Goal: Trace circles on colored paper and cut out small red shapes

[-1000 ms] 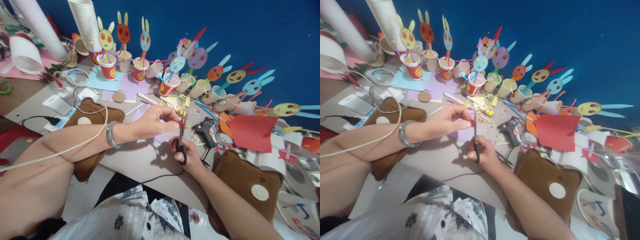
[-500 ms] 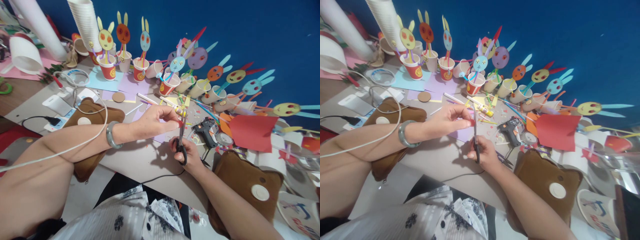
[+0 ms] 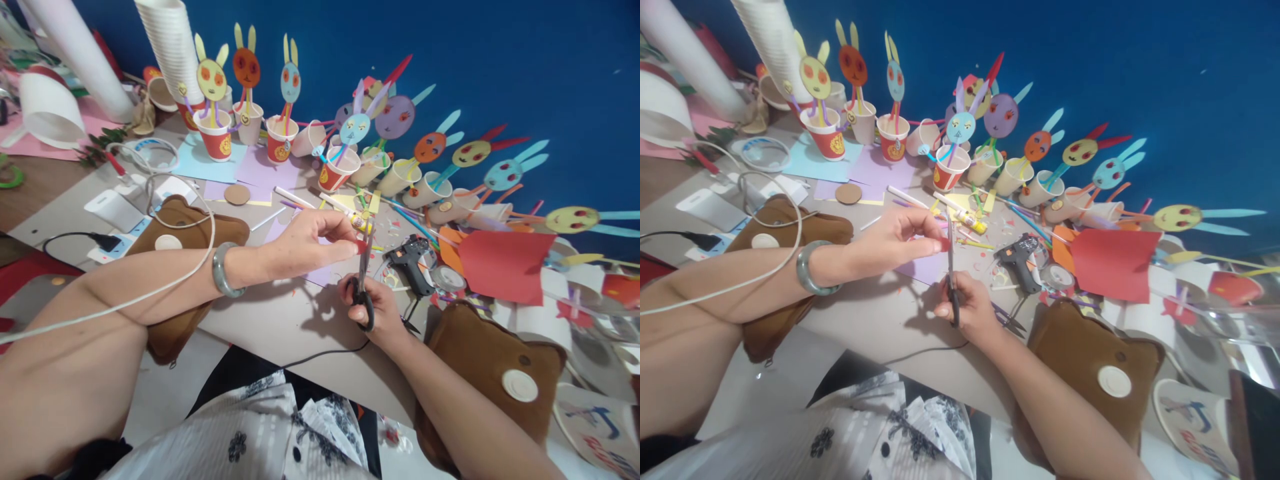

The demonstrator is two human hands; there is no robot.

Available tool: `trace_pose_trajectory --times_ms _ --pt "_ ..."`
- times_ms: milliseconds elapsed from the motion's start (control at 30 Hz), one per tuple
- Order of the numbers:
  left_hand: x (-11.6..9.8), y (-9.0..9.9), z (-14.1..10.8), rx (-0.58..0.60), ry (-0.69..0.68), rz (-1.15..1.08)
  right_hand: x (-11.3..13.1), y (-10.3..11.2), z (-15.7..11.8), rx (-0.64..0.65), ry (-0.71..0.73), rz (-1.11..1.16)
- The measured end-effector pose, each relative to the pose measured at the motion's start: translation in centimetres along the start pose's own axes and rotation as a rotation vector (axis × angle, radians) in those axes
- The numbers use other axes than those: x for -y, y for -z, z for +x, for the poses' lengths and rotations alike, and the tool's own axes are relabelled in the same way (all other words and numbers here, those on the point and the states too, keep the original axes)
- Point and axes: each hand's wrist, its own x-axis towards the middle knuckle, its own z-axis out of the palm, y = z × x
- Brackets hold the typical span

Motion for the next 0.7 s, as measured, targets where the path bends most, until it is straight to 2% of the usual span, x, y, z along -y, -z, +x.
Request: trace_pose_trajectory --times_ms 200,333,700 --pt "0.26 0.06 0.09 0.038 0.01 -0.005 -0.2 0.0 0.0 -0.017 0.0 -0.003" --pt "0.43 0.24 0.15 0.079 -0.03 0.008 -0.13 -0.03 0.08 -0.01 0.004 0.002" --pt "0.24 0.08 0.01 0.045 -0.013 -0.02 -0.05 -0.02 0.02 -0.012 0.0 -0.013"
